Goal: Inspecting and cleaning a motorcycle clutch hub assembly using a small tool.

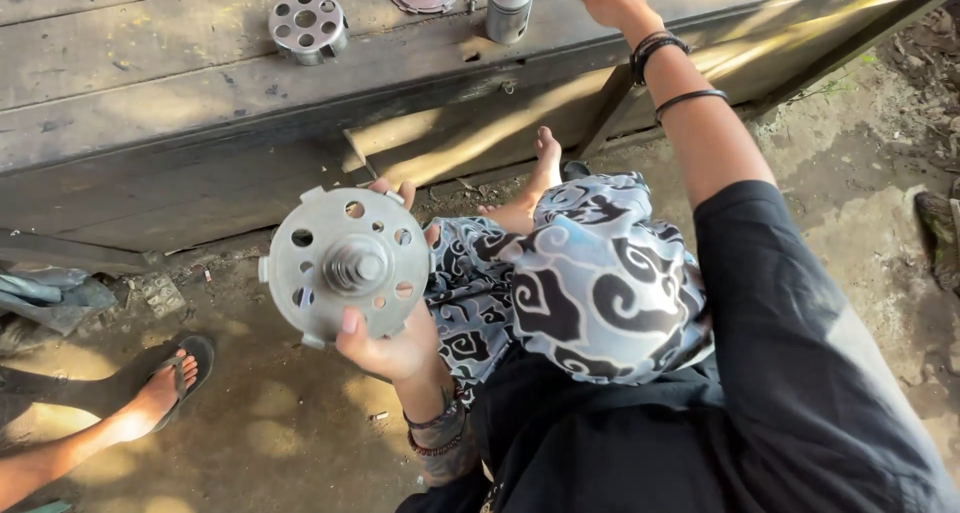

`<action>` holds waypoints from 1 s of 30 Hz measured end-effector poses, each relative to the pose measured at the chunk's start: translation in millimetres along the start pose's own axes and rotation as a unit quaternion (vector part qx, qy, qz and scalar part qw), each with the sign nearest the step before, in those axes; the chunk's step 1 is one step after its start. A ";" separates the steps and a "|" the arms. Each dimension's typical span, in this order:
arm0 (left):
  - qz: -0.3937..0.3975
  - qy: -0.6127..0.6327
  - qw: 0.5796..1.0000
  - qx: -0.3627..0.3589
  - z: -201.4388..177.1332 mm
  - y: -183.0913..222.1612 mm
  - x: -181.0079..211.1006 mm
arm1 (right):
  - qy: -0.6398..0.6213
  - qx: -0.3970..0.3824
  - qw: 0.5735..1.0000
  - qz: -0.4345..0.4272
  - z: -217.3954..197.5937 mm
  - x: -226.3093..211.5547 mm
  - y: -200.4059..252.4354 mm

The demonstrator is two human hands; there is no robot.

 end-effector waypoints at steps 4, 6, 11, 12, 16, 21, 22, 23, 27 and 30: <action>-0.034 -0.004 0.999 -0.017 12.2 -7.9 18.2 | 0.080 -0.025 0.995 0.061 22.2 24.5 22.7; -0.025 -0.005 0.999 -0.020 8.8 -7.6 19.2 | 0.095 -0.036 0.993 0.065 26.7 20.0 27.8; -0.006 0.021 0.996 -0.090 22.9 -0.2 22.8 | 0.204 0.109 0.971 0.056 27.8 13.1 34.4; -0.001 0.016 0.996 -0.090 26.1 1.1 24.7 | 0.199 0.111 0.972 0.051 20.8 7.6 35.8; 0.047 -0.038 0.989 -0.138 44.6 10.3 35.0 | 0.061 0.076 0.985 0.143 -16.9 -15.0 47.5; 0.090 -0.092 0.969 -0.212 77.7 25.4 33.7 | -0.067 0.195 0.969 0.135 -81.4 -17.0 86.8; 0.100 -0.107 0.961 -0.237 85.9 30.2 32.4 | -0.186 0.183 0.960 0.099 -102.8 -38.3 105.6; 0.107 -0.122 0.952 -0.260 94.7 35.9 30.9 | -0.303 0.167 0.936 0.061 -123.8 -59.8 126.5; 0.178 -0.173 0.930 -0.273 125.8 55.4 41.7 | -0.405 0.141 0.900 -0.082 -215.2 -167.1 226.1; 0.239 -0.255 0.901 -0.256 139.7 65.5 48.1 | -0.420 0.082 0.886 -0.179 -258.2 -245.0 295.4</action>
Point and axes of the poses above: each hand's wrist, its own y-axis away from the middle knuckle, its own z-axis out of the palm, x = y × z, the point moved 6 cm from there along -y, towards the middle knuckle
